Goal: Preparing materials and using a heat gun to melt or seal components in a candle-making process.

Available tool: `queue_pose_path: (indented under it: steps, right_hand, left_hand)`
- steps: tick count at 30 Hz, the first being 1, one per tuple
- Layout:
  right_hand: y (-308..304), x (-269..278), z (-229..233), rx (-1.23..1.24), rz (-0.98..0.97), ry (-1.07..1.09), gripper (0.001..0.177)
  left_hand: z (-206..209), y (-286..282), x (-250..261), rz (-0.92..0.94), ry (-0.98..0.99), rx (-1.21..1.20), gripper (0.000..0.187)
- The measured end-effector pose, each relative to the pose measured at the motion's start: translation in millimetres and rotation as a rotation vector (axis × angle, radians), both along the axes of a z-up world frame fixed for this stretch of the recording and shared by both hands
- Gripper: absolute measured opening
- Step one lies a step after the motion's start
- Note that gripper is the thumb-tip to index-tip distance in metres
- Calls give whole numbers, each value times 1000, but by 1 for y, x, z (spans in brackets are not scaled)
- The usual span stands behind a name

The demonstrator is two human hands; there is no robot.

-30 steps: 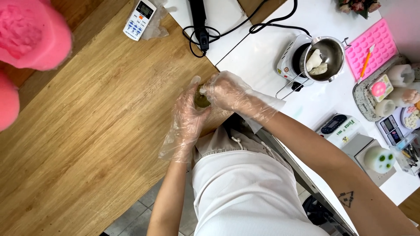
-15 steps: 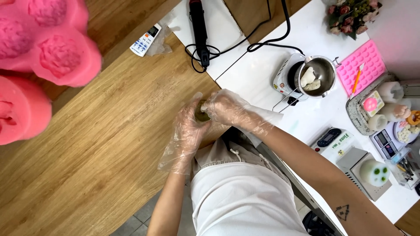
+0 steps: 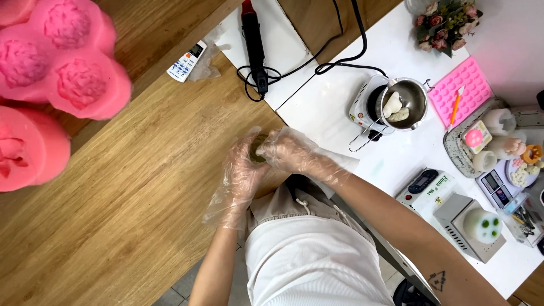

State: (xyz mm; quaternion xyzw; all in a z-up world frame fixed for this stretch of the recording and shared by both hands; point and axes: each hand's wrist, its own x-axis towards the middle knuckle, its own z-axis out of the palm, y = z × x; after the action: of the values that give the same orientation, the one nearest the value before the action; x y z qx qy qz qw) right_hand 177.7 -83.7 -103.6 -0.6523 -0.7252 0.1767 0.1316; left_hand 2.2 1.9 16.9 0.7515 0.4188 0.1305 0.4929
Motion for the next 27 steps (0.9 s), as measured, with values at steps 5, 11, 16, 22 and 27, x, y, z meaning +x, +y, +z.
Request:
queue_pose_path:
  steps: [5, 11, 16, 22, 27]
  right_hand:
    - [3, 6, 23, -98, -20, -56, 41]
    - [5, 15, 20, -283, 20, 12, 29]
    - [10, 9, 41, -39, -51, 12, 23]
    - [27, 8, 77, -132, 187, -143, 26]
    - [54, 0, 132, -362, 36, 129, 31]
  left_hand:
    - [-11, -5, 3, 32, -44, -13, 78]
    - [-20, -8, 5, -30, -46, 116, 87]
    - [-58, -30, 18, 128, 7, 292, 96]
    - [-73, -4, 11, 7, 100, 195, 94]
    - [-62, 9, 0, -220, 139, 231, 93]
